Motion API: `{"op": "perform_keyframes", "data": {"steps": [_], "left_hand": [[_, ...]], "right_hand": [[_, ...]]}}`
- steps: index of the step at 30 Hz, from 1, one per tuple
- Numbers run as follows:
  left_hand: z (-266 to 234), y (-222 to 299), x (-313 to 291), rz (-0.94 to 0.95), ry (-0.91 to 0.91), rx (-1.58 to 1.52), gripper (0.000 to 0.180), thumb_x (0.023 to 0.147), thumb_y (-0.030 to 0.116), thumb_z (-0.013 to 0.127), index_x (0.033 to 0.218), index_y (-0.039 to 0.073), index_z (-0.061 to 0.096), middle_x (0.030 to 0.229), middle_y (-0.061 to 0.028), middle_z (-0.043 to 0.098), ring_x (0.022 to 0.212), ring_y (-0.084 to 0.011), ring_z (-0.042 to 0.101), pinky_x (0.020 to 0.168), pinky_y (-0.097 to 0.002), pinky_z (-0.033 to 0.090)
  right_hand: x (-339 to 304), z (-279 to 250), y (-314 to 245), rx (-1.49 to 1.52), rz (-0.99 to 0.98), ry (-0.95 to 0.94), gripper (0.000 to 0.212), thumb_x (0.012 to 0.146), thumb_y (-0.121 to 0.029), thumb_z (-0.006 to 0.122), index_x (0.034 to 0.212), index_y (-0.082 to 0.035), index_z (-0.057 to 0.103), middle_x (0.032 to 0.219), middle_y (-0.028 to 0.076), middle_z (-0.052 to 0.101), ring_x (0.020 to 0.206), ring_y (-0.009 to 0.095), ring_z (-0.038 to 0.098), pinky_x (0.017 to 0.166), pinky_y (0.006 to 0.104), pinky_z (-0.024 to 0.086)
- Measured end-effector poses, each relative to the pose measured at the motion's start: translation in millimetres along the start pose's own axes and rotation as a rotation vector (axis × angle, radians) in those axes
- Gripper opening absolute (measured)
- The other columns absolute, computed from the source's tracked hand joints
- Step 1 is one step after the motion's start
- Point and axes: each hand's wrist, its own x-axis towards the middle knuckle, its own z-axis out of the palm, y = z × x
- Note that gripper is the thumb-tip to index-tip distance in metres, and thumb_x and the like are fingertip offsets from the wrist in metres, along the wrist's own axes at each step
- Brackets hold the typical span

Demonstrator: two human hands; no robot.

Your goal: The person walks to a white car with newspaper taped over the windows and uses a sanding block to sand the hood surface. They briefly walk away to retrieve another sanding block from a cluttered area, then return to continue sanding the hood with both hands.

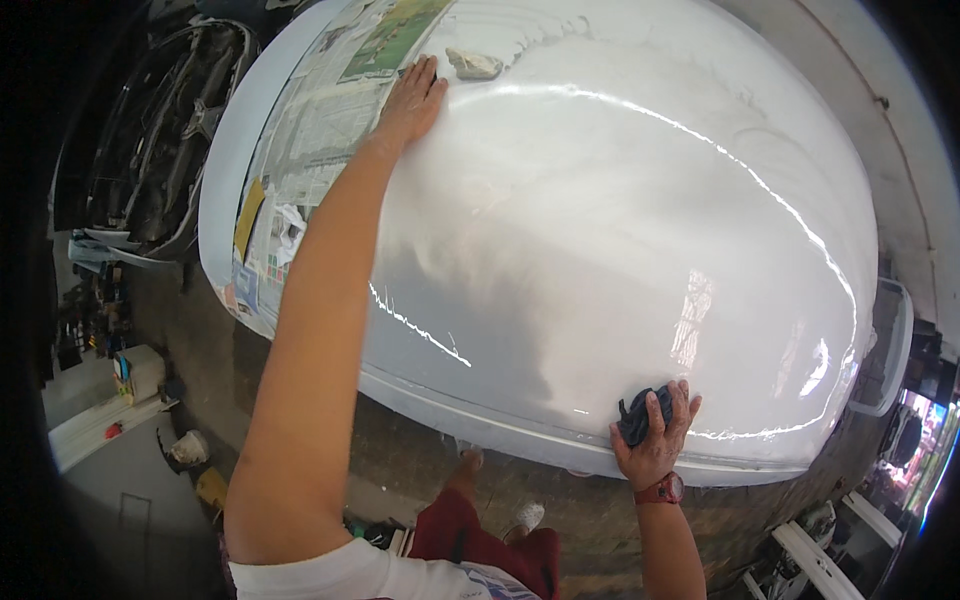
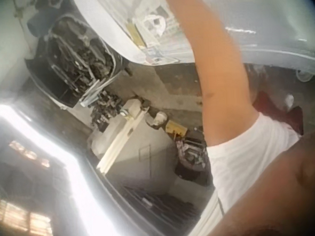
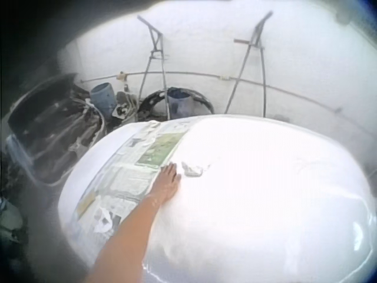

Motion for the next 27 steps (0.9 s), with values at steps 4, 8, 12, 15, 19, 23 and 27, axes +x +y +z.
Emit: {"op": "perform_keyframes", "data": {"steps": [4, 8, 12, 15, 19, 23, 27], "left_hand": [[-2.4, 39.0, -123.3, 0.401, -0.100, -0.038, 0.068, 0.113, 0.033, 0.049, 0.173, 0.007, 0.031, 0.181, -0.0156, 0.028, 0.168, -0.0328, 0.023, 0.138, -0.0447, 0.017], [-26.3, 50.8, -138.2, 0.395, -0.207, -0.023, 0.064, 0.115, 0.031, 0.043, 0.173, 0.007, 0.031, 0.181, -0.0152, 0.027, 0.168, -0.0325, 0.023, 0.138, -0.0447, 0.017], [-3.2, -1.2, 22.1, 0.150, -0.107, -0.008, 0.063, 0.117, 0.034, 0.033, 0.174, 0.007, 0.028, 0.182, -0.0142, 0.024, 0.169, -0.0315, 0.020, 0.138, -0.0451, 0.019], [8.0, 7.4, 45.7, 0.061, -0.040, -0.042, 0.061, 0.117, 0.033, 0.035, 0.172, 0.007, 0.032, 0.181, -0.0152, 0.028, 0.167, -0.0329, 0.026, 0.136, -0.0477, 0.024], [29.1, 8.3, -49.5, 0.287, 0.162, 0.233, 0.059, 0.114, 0.029, 0.045, 0.168, 0.007, 0.040, 0.175, -0.0150, 0.039, 0.161, -0.0372, 0.037, 0.134, -0.0513, 0.028], [-15.8, 132.8, -143.3, 0.463, -0.212, -0.060, 0.062, 0.115, 0.028, 0.041, 0.172, 0.006, 0.032, 0.179, -0.0157, 0.032, 0.165, -0.0357, 0.029, 0.136, -0.0490, 0.021], [-9.3, 72.3, -71.7, 0.105, -0.049, 0.044, 0.063, 0.116, 0.030, 0.039, 0.173, 0.005, 0.030, 0.179, -0.0173, 0.031, 0.165, -0.0385, 0.029, 0.137, -0.0495, 0.019]], "right_hand": [[-10.4, -6.5, 0.4, -0.039, 0.063, -0.020, 0.087, 0.087, -0.033, 0.087, 0.162, -0.025, 0.045, 0.167, 0.021, 0.039, 0.158, 0.051, 0.037, 0.129, 0.0767, 0.019], [-11.8, -11.4, -0.2, -0.018, 0.076, -0.030, 0.087, 0.085, -0.033, 0.088, 0.162, -0.025, 0.046, 0.166, 0.021, 0.040, 0.157, 0.050, 0.037, 0.129, 0.0770, 0.019], [-4.4, -5.9, 1.2, 0.020, 0.042, -0.019, 0.089, 0.084, -0.033, 0.090, 0.161, -0.026, 0.047, 0.166, 0.020, 0.040, 0.157, 0.050, 0.037, 0.129, 0.0774, 0.019], [-2.4, -6.2, -0.7, 0.028, 0.044, -0.023, 0.090, 0.083, -0.032, 0.090, 0.161, -0.027, 0.046, 0.167, 0.020, 0.039, 0.157, 0.050, 0.037, 0.129, 0.0773, 0.019], [-3.3, -2.4, -0.8, 0.033, 0.020, -0.020, 0.091, 0.082, -0.031, 0.091, 0.161, -0.027, 0.045, 0.167, 0.021, 0.039, 0.158, 0.050, 0.037, 0.129, 0.0772, 0.019], [-7.9, -11.6, 2.0, -0.043, 0.087, 0.000, 0.092, 0.082, -0.031, 0.091, 0.161, -0.026, 0.045, 0.166, 0.021, 0.040, 0.158, 0.050, 0.037, 0.128, 0.0772, 0.020], [-0.2, -7.7, -4.9, 0.024, 0.033, 0.011, 0.091, 0.083, -0.030, 0.091, 0.161, -0.025, 0.045, 0.166, 0.022, 0.041, 0.157, 0.050, 0.038, 0.128, 0.0772, 0.020]]}}
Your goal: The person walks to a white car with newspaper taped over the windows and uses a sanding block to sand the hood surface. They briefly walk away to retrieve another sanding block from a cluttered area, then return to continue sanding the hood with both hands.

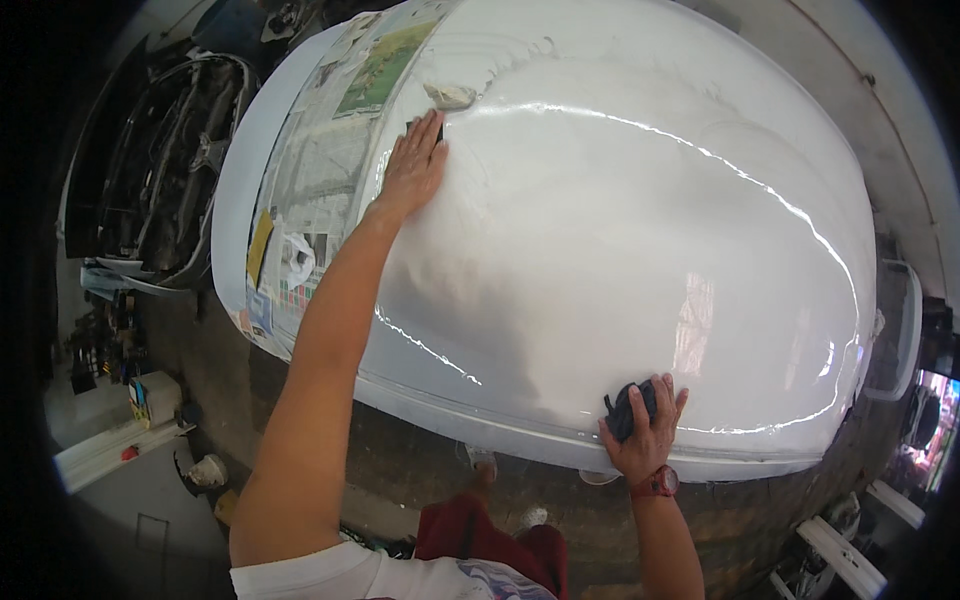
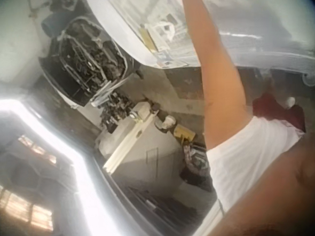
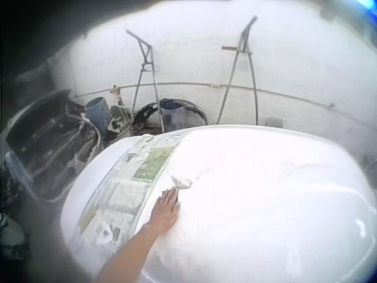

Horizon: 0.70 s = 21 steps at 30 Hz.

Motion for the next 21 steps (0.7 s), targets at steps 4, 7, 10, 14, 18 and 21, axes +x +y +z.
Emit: {"op": "perform_keyframes", "data": {"steps": [4, 7, 10, 14, 18, 21], "left_hand": [[36.0, 79.9, -9.1, 0.185, 0.047, -0.097, 0.064, 0.115, 0.034, 0.043, 0.170, 0.004, 0.034, 0.177, -0.0184, 0.034, 0.164, -0.0403, 0.030, 0.136, -0.0514, 0.021], [6.7, 116.3, -11.1, 0.328, -0.114, -0.130, 0.064, 0.115, 0.035, 0.046, 0.171, 0.007, 0.036, 0.178, -0.0173, 0.034, 0.165, -0.0350, 0.030, 0.136, -0.0505, 0.022], [1.7, 79.2, 11.1, 0.031, -0.017, -0.061, 0.065, 0.116, 0.040, 0.038, 0.172, 0.006, 0.033, 0.179, -0.0174, 0.030, 0.166, -0.0332, 0.028, 0.137, -0.0491, 0.018], [27.1, 104.1, 16.2, 0.020, 0.106, 0.114, 0.067, 0.117, 0.039, 0.035, 0.172, 0.001, 0.028, 0.179, -0.0185, 0.030, 0.166, -0.0375, 0.027, 0.138, -0.0501, 0.016], [37.2, 202.5, -78.9, 0.487, -0.073, -0.229, 0.068, 0.108, 0.033, 0.058, 0.167, 0.003, 0.041, 0.175, -0.0207, 0.038, 0.162, -0.0374, 0.035, 0.136, -0.0504, 0.024], [17.1, 184.5, -124.9, 0.678, -0.134, -0.281, 0.070, 0.109, 0.035, 0.058, 0.170, 0.007, 0.039, 0.176, -0.0176, 0.037, 0.164, -0.0352, 0.033, 0.136, -0.0478, 0.023]], "right_hand": [[-2.0, 0.4, 2.7, -0.023, 0.023, -0.003, 0.090, 0.083, -0.030, 0.091, 0.161, -0.025, 0.046, 0.166, 0.022, 0.041, 0.157, 0.050, 0.038, 0.128, 0.0766, 0.020], [-8.4, -3.4, 5.3, -0.037, 0.044, 0.003, 0.091, 0.082, -0.030, 0.092, 0.160, -0.025, 0.047, 0.167, 0.022, 0.041, 0.157, 0.050, 0.039, 0.128, 0.0762, 0.020], [-6.5, 0.6, 4.4, -0.018, 0.043, -0.001, 0.091, 0.079, -0.029, 0.093, 0.158, -0.024, 0.049, 0.165, 0.022, 0.043, 0.156, 0.050, 0.040, 0.128, 0.0761, 0.021], [3.8, 1.0, -5.3, 0.009, 0.009, 0.010, 0.088, 0.080, -0.028, 0.093, 0.156, -0.023, 0.049, 0.162, 0.023, 0.045, 0.156, 0.050, 0.040, 0.128, 0.0762, 0.021], [-7.0, 0.9, 1.8, -0.017, 0.048, 0.015, 0.087, 0.082, -0.026, 0.092, 0.157, -0.023, 0.049, 0.163, 0.022, 0.045, 0.156, 0.050, 0.040, 0.129, 0.0754, 0.021], [-18.5, -6.3, 7.8, -0.030, 0.079, 0.018, 0.088, 0.081, -0.026, 0.094, 0.157, -0.023, 0.050, 0.165, 0.022, 0.043, 0.156, 0.050, 0.039, 0.129, 0.0747, 0.021]]}}
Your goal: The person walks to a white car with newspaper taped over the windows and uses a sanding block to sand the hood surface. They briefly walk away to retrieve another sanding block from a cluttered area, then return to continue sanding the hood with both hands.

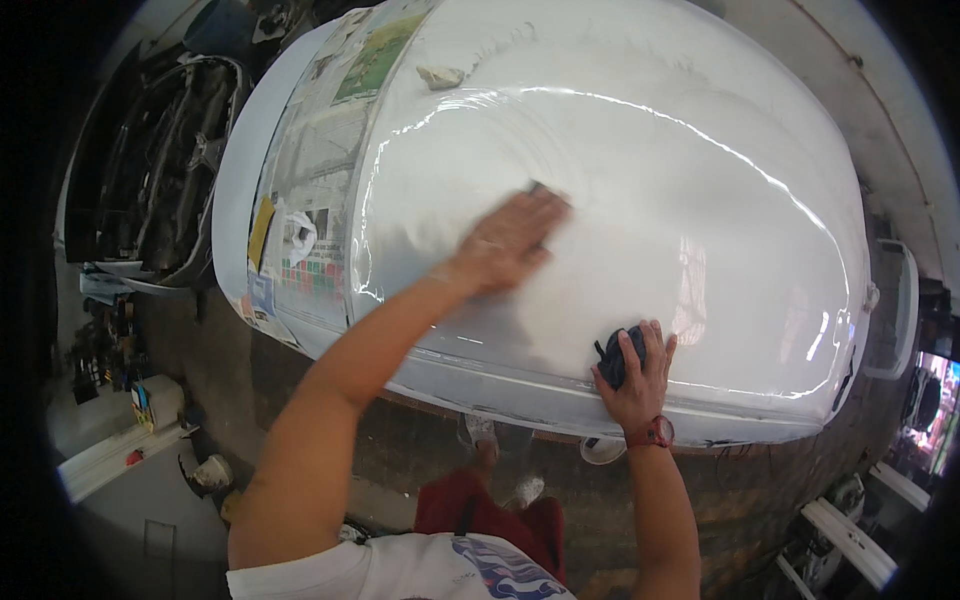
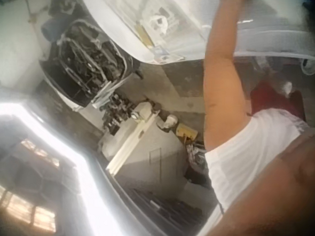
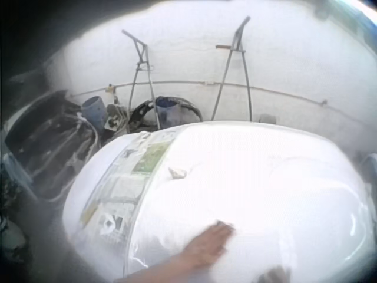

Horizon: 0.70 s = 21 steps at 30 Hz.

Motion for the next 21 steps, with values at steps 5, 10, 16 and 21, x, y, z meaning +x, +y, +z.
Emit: {"op": "perform_keyframes", "data": {"steps": [5, 10, 16, 21], "left_hand": [[-58.9, -153.4, -76.5, -0.782, 0.231, 0.270, 0.064, 0.117, 0.035, 0.043, 0.172, 0.004, 0.034, 0.177, -0.0192, 0.035, 0.165, -0.0375, 0.030, 0.136, -0.0504, 0.021], [10.9, -19.1, -35.7, -0.528, 0.223, 0.486, 0.065, 0.117, 0.032, 0.039, 0.168, -0.008, 0.032, 0.175, -0.0272, 0.034, 0.163, -0.0446, 0.030, 0.135, -0.0549, 0.024], [62.4, 183.7, -40.5, -0.050, 0.229, -0.144, 0.071, 0.105, 0.031, 0.063, 0.167, 0.003, 0.040, 0.173, -0.0254, 0.039, 0.162, -0.0411, 0.034, 0.134, -0.0516, 0.026], [20.8, 64.9, -75.2, -0.361, 0.043, 0.429, 0.064, 0.111, 0.030, 0.052, 0.165, -0.002, 0.040, 0.168, -0.0304, 0.043, 0.157, -0.0445, 0.040, 0.133, -0.0501, 0.028]], "right_hand": [[11.5, 10.9, -14.7, 0.084, -0.088, 0.128, 0.066, 0.083, -0.020, 0.093, 0.141, -0.016, 0.061, 0.165, 0.019, 0.047, 0.159, 0.049, 0.036, 0.129, 0.0731, 0.027], [3.7, 15.1, 4.1, 0.036, -0.080, 0.159, 0.046, 0.088, -0.007, 0.087, 0.130, -0.008, 0.067, 0.149, 0.016, 0.065, 0.153, 0.045, 0.049, 0.129, 0.0626, 0.037], [82.5, 27.3, -76.8, 0.807, 0.412, 0.517, 0.009, 0.097, -0.007, 0.077, 0.106, -0.006, 0.076, 0.106, 0.016, 0.075, 0.096, 0.040, 0.074, 0.092, 0.0514, 0.057], [104.7, 18.9, -102.0, 0.212, 0.119, 0.179, 0.027, 0.092, -0.031, 0.085, 0.089, -0.008, 0.070, 0.095, 0.011, 0.075, 0.088, 0.038, 0.072, 0.080, 0.0505, 0.056]]}}
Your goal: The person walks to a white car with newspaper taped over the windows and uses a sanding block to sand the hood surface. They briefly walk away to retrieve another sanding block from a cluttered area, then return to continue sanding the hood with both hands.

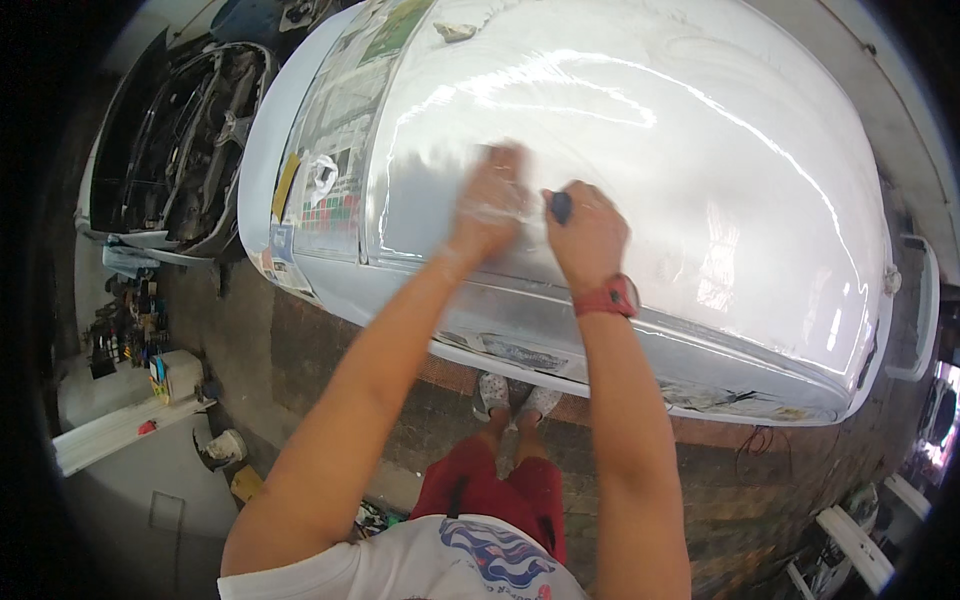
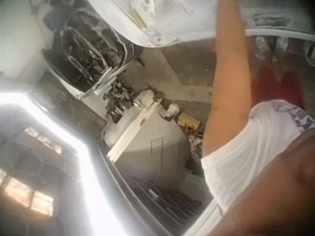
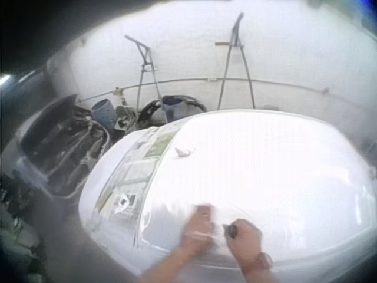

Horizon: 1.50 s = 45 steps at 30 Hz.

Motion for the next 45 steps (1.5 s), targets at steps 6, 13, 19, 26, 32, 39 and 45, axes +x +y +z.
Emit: {"op": "perform_keyframes", "data": {"steps": [6, 13, 19, 26, 32, 39, 45], "left_hand": [[2.4, -91.8, -86.7, -0.512, 0.071, -0.056, 0.072, 0.115, 0.038, 0.047, 0.173, 0.001, 0.026, 0.180, -0.0242, 0.024, 0.167, -0.0406, 0.022, 0.136, -0.0523, 0.020], [-2.8, -160.0, -124.8, -0.655, -0.006, -0.159, 0.067, 0.117, 0.036, 0.038, 0.175, 0.005, 0.024, 0.182, -0.0192, 0.021, 0.169, -0.0387, 0.018, 0.136, -0.0516, 0.017], [5.5, -139.0, 12.4, -0.372, 0.151, -0.077, 0.066, 0.117, 0.038, 0.041, 0.170, -0.002, 0.033, 0.175, -0.0262, 0.034, 0.163, -0.0441, 0.031, 0.136, -0.0518, 0.021], [-14.8, -54.4, 47.3, 0.110, -0.059, -0.319, 0.077, 0.106, 0.036, 0.061, 0.172, 0.006, 0.033, 0.178, -0.0186, 0.033, 0.166, -0.0397, 0.027, 0.135, -0.0529, 0.024], [28.0, -198.5, 253.8, -0.132, 0.019, -0.140, 0.071, 0.116, 0.043, 0.042, 0.173, 0.003, 0.027, 0.181, -0.0189, 0.026, 0.168, -0.0382, 0.021, 0.137, -0.0490, 0.017], [44.5, -140.5, 208.5, -0.118, -0.011, -0.222, 0.069, 0.116, 0.041, 0.041, 0.170, -0.001, 0.033, 0.178, -0.0252, 0.029, 0.165, -0.0433, 0.025, 0.136, -0.0519, 0.020], [38.5, -198.6, 294.3, -0.237, 0.077, -0.044, 0.071, 0.115, 0.042, 0.041, 0.166, -0.006, 0.035, 0.174, -0.0293, 0.034, 0.162, -0.0472, 0.031, 0.134, -0.0542, 0.025]], "right_hand": [[-80.2, -46.0, 82.6, -0.217, -0.232, -0.083, 0.060, 0.092, -0.044, 0.085, 0.145, -0.023, 0.065, 0.160, 0.015, 0.050, 0.156, 0.041, 0.040, 0.129, 0.0671, 0.025], [-79.8, -39.4, 92.2, -0.239, -0.165, -0.141, 0.070, 0.090, -0.049, 0.087, 0.150, -0.025, 0.060, 0.167, 0.016, 0.041, 0.162, 0.041, 0.031, 0.130, 0.0742, 0.016], [-71.8, -38.4, 89.3, -0.251, -0.169, -0.159, 0.069, 0.090, -0.048, 0.086, 0.149, -0.024, 0.058, 0.166, 0.018, 0.042, 0.161, 0.042, 0.032, 0.130, 0.0750, 0.015], [-72.3, -47.2, 94.7, -0.261, -0.129, -0.172, 0.071, 0.089, -0.047, 0.088, 0.149, -0.024, 0.059, 0.164, 0.019, 0.043, 0.161, 0.044, 0.032, 0.129, 0.0771, 0.016], [-65.7, -38.7, 86.8, -0.224, -0.155, -0.200, 0.073, 0.082, -0.047, 0.093, 0.145, -0.025, 0.064, 0.163, 0.016, 0.042, 0.161, 0.043, 0.032, 0.130, 0.0765, 0.017], [-73.0, -46.4, 95.0, -0.282, -0.073, -0.246, 0.073, 0.079, -0.044, 0.096, 0.142, -0.024, 0.065, 0.164, 0.018, 0.042, 0.161, 0.044, 0.033, 0.129, 0.0775, 0.017], [-64.6, -40.4, 90.7, -0.215, -0.148, -0.232, 0.079, 0.076, -0.040, 0.097, 0.145, -0.025, 0.062, 0.166, 0.018, 0.040, 0.161, 0.045, 0.032, 0.130, 0.0772, 0.016]]}}
